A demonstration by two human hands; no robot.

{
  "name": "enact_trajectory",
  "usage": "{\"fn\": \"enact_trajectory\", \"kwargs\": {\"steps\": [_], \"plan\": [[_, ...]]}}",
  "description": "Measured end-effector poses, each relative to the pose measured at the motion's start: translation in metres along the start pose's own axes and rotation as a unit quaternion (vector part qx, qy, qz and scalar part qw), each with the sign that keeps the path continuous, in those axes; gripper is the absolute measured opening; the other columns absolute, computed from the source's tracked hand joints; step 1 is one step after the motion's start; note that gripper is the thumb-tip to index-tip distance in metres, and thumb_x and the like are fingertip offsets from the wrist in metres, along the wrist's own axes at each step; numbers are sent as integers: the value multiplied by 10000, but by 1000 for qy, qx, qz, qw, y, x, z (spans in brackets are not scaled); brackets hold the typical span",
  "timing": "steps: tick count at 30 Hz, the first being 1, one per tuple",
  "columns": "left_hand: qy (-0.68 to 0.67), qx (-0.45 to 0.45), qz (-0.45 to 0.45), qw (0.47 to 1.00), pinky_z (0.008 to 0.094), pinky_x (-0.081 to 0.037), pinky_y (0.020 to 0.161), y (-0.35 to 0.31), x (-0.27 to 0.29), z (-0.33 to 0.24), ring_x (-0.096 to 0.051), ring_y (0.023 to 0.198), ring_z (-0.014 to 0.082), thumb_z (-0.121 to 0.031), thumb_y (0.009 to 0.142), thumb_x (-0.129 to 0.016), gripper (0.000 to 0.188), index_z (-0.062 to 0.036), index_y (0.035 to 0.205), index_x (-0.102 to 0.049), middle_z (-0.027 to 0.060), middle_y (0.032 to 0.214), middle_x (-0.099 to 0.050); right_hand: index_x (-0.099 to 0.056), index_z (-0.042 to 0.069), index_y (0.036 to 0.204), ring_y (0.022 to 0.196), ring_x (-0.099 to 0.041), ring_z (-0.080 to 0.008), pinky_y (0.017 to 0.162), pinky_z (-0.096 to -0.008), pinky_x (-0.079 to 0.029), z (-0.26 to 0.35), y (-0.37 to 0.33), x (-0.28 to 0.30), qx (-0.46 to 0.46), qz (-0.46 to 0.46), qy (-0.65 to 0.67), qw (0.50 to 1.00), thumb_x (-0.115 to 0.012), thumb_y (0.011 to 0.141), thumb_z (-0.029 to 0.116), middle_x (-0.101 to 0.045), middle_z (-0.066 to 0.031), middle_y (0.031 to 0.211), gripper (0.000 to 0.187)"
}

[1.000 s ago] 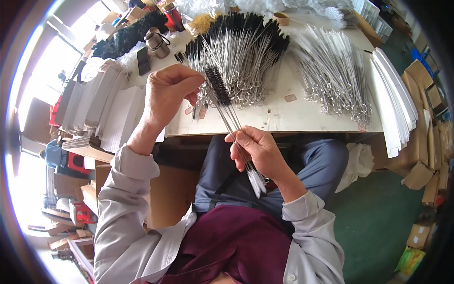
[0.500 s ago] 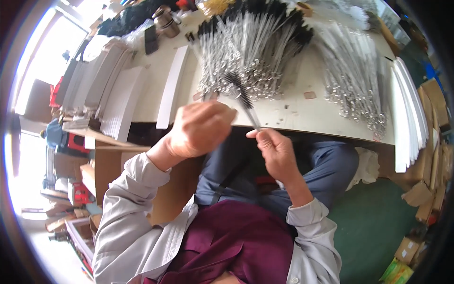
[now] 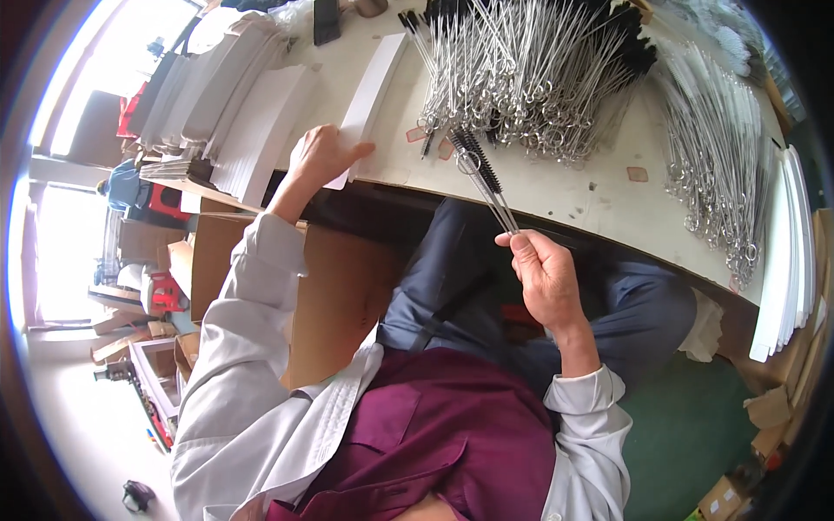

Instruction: The person is grouping several wire-handled brushes and inserting them into white cardboard packaging sleeves.

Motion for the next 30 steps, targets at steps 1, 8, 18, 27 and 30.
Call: {"fn": "enact_trajectory", "kwargs": {"steps": [1,8,18,27,30], "plan": [[-17,-2,-9,1000,449,-584,786,5,-1,1,-742,859,374,-553,755,-777,662,83,934,-740,246,904,-744,-721,-24,1086,586,-335,-27,515,-233,-285,0,-1,-2,0,3,0,1000,-528,1108,273,-393,80,645,355],[-505,75,204,836,402,-589,642,-5,-38,5,-707,739,272,-384,846,-669,492,72,1031,-670,205,898,-713,-709,-24,1039,571,-347,-29,508,-236,-295,-1,-10,-21,-21,26,0,999,-535,1103,257,-417,70,642,336],[-835,-4,149,530,433,-602,795,-51,-50,-47,-694,846,276,-115,902,-656,516,86,1345,-484,211,996,-681,-686,-3,1032,590,-382,-37,516,-240,-333,6,-30,-59,-62,121,39,990,-526,1105,217,-436,66,658,282],[-871,-11,108,480,437,-582,849,-76,-41,-66,-685,885,288,-209,981,-642,472,61,1343,-506,222,1026,-683,-707,-6,975,540,-377,-54,496,-269,-324,-3,-25,-54,-73,118,-28,990,-547,1091,213,-426,43,590,295],[-876,12,95,473,437,-585,842,-90,-45,-74,-686,871,288,-217,990,-633,439,55,1315,-518,219,1018,-680,-714,-6,967,531,-377,-55,492,-272,-321,-5,-24,-51,-66,103,-50,991,-558,1085,213,-427,36,580,294]]}}
Point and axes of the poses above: each hand's wrist, its own y-axis towards the middle knuckle, its own x-axis out of the back of the hand, z = x × y, the point moved 9 cm from there along y, towards the middle knuckle
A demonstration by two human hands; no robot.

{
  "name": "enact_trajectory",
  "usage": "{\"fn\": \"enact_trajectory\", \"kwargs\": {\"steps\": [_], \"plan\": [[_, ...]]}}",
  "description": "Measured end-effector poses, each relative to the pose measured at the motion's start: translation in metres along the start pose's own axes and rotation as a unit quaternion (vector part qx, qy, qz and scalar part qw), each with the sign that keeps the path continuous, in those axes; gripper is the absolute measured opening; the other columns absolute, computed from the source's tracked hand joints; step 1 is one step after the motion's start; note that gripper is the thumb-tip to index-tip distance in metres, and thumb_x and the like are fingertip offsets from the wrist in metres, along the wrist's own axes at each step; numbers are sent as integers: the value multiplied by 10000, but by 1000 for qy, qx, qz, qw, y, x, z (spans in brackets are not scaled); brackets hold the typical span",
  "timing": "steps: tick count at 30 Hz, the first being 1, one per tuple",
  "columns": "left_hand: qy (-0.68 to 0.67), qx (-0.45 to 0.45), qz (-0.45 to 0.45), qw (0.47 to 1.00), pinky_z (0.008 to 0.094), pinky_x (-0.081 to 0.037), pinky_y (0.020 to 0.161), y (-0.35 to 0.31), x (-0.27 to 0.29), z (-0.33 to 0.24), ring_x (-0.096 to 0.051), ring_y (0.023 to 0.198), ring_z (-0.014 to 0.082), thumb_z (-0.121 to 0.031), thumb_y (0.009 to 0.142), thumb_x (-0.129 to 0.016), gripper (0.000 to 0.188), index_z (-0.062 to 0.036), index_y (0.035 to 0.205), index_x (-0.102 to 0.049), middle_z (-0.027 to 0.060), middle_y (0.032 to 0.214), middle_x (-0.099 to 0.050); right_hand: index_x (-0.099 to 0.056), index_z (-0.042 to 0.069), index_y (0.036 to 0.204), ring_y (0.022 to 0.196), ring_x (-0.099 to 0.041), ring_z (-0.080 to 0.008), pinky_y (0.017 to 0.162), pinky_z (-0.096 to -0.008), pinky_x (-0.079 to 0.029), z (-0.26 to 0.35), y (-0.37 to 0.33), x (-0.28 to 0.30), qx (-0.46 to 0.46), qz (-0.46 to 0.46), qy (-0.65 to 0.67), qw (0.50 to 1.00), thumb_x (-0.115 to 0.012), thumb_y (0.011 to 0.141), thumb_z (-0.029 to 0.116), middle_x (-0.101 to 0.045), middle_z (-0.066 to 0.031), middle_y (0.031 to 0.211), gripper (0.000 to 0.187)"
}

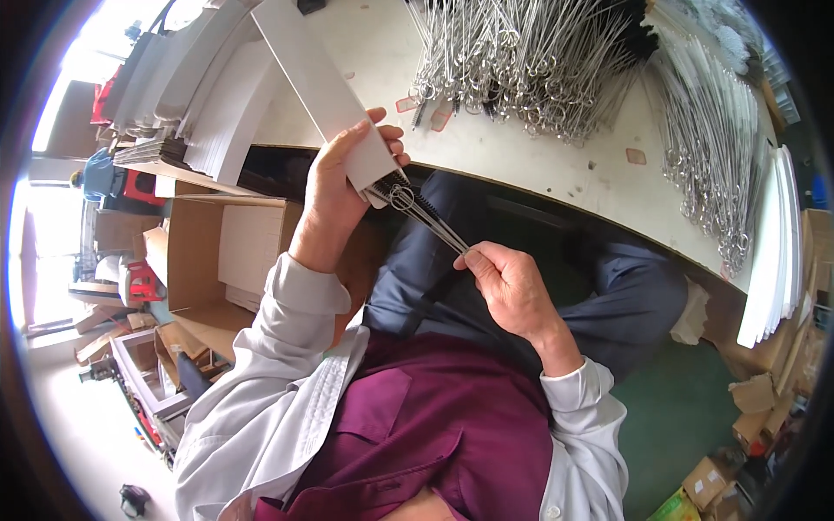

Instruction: The person is grouping several wire-handled brushes and inserting them into white cardboard packaging sleeves.

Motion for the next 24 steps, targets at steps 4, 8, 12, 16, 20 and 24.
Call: {"fn": "enact_trajectory", "kwargs": {"steps": [4,8,12,16,20,24], "plan": [[-26,-26,-31,999,453,-596,839,-11,4,9,-689,878,291,-240,991,-628,422,55,1274,-522,216,1019,-673,-723,-11,951,520,-403,-56,491,-275,-334,-3,2,4,0,-14,-24,1000,-569,1068,195,-453,21,569,283],[-41,-26,-55,997,457,-600,848,-18,-7,26,-693,879,295,-239,988,-624,410,42,1267,-518,207,1024,-671,-727,-19,927,513,-433,-62,492,-278,-354,-1,9,4,-12,-32,-23,999,-577,1048,173,-476,0,556,272],[-66,47,-23,996,488,-590,873,-35,-23,70,-691,909,329,-279,1003,-598,399,13,1259,-507,203,1033,-669,-730,-22,901,513,-524,-124,515,-323,-417,12,32,6,-11,-40,-55,998,-598,1027,181,-561,-71,568,272],[-116,-5,-64,991,511,-580,893,-29,-17,59,-680,905,327,-310,1011,-600,401,5,1246,-516,201,1020,-662,-714,-28,936,633,-676,-262,624,-385,-513,28,38,11,29,-39,-117,992,-679,979,231,-680,-161,700,265],[-146,-47,-112,982,513,-556,948,-16,4,37,-650,927,314,-296,1017,-613,354,11,1183,-551,205,1018,-657,-689,-36,1054,678,-639,-173,651,-333,-513,27,18,31,-18,17,-208,978,-768,896,201,-692,-138,760,296],[-151,-43,-98,983,528,-550,961,-19,-4,47,-647,930,323,-315,1031,-596,373,9,1207,-534,213,1033,-652,-701,-32,1039,708,-643,-91,644,-286,-514,10,1,49,-34,-30,-105,993,-772,951,265,-714,-84,771,317]]}}
Point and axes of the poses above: each hand's wrist, its own y-axis towards the middle knuckle, its own x-axis out of the back of the hand, z = x × y, the point moved 9 cm from there along y, towards the middle knuckle
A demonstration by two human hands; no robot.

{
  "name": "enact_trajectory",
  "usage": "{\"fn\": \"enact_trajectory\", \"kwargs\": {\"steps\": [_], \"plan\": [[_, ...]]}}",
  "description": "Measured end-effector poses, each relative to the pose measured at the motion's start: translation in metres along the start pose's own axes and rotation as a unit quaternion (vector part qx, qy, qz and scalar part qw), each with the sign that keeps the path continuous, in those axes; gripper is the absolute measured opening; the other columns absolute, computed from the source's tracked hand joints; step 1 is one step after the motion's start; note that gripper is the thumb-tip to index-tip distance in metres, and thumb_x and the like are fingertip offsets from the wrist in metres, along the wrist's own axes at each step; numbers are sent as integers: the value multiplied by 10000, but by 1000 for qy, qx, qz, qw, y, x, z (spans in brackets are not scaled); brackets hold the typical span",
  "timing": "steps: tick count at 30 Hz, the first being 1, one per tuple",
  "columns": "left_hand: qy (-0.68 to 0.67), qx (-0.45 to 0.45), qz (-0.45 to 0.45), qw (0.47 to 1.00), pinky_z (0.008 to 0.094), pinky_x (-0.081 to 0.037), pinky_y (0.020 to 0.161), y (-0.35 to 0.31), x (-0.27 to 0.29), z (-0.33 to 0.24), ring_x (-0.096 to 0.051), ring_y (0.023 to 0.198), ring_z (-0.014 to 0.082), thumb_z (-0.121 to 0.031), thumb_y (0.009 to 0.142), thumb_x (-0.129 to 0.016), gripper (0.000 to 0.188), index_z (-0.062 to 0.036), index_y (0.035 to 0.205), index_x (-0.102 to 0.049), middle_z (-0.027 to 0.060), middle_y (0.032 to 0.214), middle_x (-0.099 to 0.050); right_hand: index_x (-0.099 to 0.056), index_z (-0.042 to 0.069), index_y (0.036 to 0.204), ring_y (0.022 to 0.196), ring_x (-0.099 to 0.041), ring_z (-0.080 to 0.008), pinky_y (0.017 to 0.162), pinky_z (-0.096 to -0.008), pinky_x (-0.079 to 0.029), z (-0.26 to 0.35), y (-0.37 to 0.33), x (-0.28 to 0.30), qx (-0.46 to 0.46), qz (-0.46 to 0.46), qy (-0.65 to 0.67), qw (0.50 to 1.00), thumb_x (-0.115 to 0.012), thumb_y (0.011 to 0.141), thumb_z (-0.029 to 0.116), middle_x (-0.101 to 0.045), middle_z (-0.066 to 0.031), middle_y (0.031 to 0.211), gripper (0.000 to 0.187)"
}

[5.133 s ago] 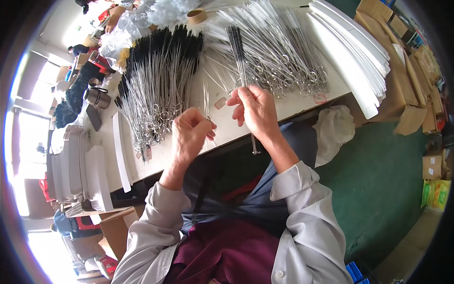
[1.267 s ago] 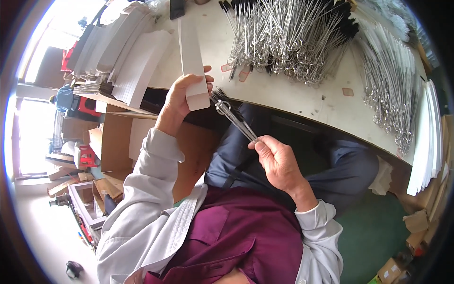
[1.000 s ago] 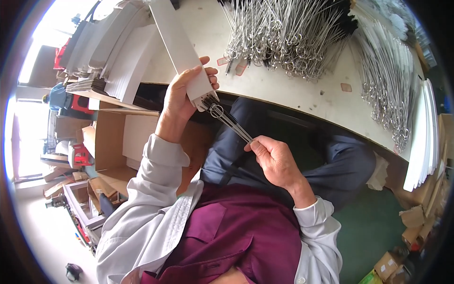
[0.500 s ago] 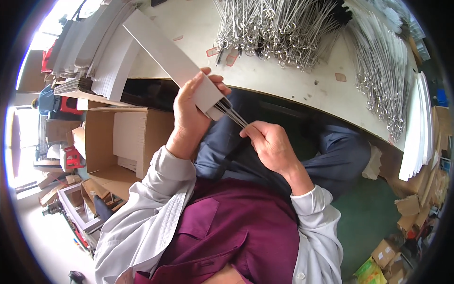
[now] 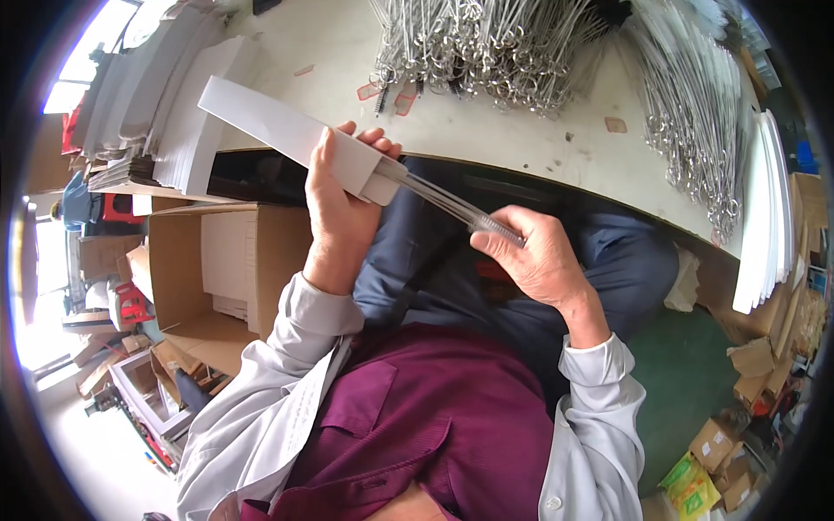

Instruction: The person is grouping several wire-handled brushes and inserting them into white cardboard packaging sleeves.

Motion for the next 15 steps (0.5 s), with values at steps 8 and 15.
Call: {"fn": "enact_trajectory", "kwargs": {"steps": [8,15], "plan": [[69,93,83,990,380,-523,973,-49,-20,80,-628,1110,234,-443,1077,-521,509,13,1302,-521,183,1260,-619,-697,-54,1061,800,-708,-122,715,-298,-575,14,30,-16,124,-147,146,971,-771,958,327,-755,-136,846,401],[635,131,278,708,416,-544,950,-96,-31,25,-683,1063,262,-239,937,-758,353,38,1139,-675,126,968,-733,-711,-57,1003,786,-666,-72,669,-279,-561,-11,13,6,30,-59,228,971,-806,928,307,-751,-96,838,384]]}}
Point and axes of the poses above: each hand's wrist, its own y-axis towards the middle knuckle, its own x-axis out of the back of the hand, z = x × y, the point moved 9 cm from there along y, towards the middle knuckle
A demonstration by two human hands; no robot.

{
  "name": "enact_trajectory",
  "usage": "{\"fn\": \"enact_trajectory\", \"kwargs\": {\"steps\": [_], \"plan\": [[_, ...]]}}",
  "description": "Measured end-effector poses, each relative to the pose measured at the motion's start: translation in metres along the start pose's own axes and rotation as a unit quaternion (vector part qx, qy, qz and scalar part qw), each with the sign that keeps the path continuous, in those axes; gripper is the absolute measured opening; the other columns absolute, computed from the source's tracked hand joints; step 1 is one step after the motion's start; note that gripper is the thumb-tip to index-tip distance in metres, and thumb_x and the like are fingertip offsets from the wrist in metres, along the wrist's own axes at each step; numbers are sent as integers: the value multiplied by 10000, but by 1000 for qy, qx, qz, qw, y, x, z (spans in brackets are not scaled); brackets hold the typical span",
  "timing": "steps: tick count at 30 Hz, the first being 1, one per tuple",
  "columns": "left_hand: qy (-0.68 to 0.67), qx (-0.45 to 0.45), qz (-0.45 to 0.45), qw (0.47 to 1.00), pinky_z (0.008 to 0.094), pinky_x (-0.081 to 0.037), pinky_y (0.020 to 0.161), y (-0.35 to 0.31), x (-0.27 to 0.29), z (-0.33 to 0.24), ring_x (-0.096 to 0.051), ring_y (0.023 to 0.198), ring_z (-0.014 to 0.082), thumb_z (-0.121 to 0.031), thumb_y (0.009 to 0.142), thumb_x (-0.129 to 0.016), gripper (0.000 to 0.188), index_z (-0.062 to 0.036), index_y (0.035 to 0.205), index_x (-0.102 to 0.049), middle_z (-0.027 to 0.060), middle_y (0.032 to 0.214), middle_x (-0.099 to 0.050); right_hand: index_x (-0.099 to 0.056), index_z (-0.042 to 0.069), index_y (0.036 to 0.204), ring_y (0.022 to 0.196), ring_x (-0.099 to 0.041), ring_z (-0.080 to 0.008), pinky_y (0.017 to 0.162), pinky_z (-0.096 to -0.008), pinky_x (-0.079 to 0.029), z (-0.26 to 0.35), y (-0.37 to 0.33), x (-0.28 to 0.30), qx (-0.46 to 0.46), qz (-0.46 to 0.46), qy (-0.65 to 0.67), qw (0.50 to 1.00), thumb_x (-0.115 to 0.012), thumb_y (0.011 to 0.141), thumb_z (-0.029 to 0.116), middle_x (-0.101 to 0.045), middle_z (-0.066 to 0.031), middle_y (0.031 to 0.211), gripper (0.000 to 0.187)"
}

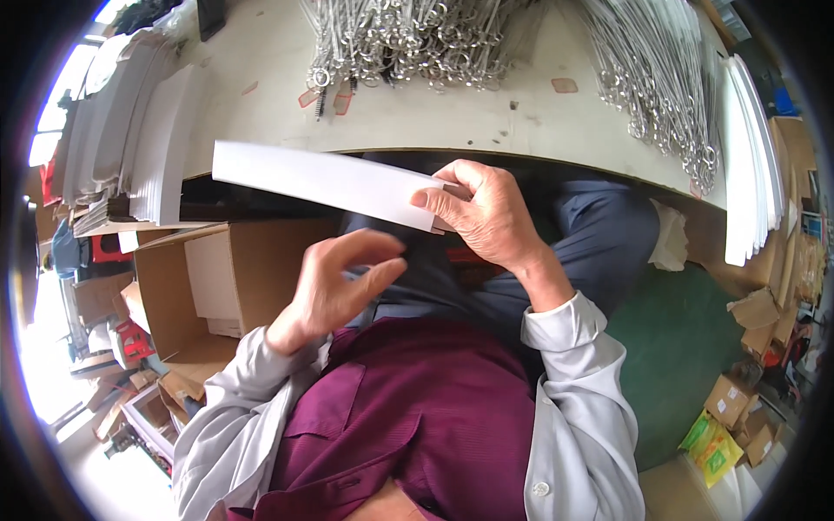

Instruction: The person is grouping several wire-handled brushes and inserting them into white cardboard packaging sleeves.

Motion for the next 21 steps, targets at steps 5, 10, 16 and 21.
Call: {"fn": "enact_trajectory", "kwargs": {"steps": [5,10,16,21], "plan": [[418,-289,-117,853,505,-468,1054,-13,16,-73,-610,1199,436,-153,669,-884,788,-3,1366,-549,233,1258,-645,-705,-44,1016,804,-683,-78,678,-268,-579,9,-9,-7,-16,64,-112,992,-820,914,250,-751,-85,873,332],[372,-241,-12,896,436,-570,679,22,3,-21,-696,790,337,-162,725,-839,588,-31,1234,-576,127,874,-649,-709,-35,1021,812,-694,-111,717,-294,-570,18,-14,-10,75,0,-171,982,-836,896,225,-760,-119,884,315],[386,-192,-62,900,426,-584,622,22,-6,-4,-707,716,338,-207,744,-840,529,-42,1184,-598,134,828,-665,-714,-29,1061,723,-662,-80,655,-239,-538,-2,-35,28,33,-101,-25,994,-739,974,131,-738,-85,846,183],[368,-159,-68,914,430,-590,618,24,-16,7,-712,711,345,-203,749,-828,502,-41,1165,-600,147,826,-675,-739,-38,1025,716,-669,-89,647,-224,-548,2,-42,28,126,-157,-136,970,-703,996,109,-753,-56,865,154]]}}
Point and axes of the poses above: each hand's wrist, its own y-axis towards the middle knuckle, its own x-axis out of the back of the hand, z = x × y, the point moved 9 cm from there along y, towards the middle knuckle
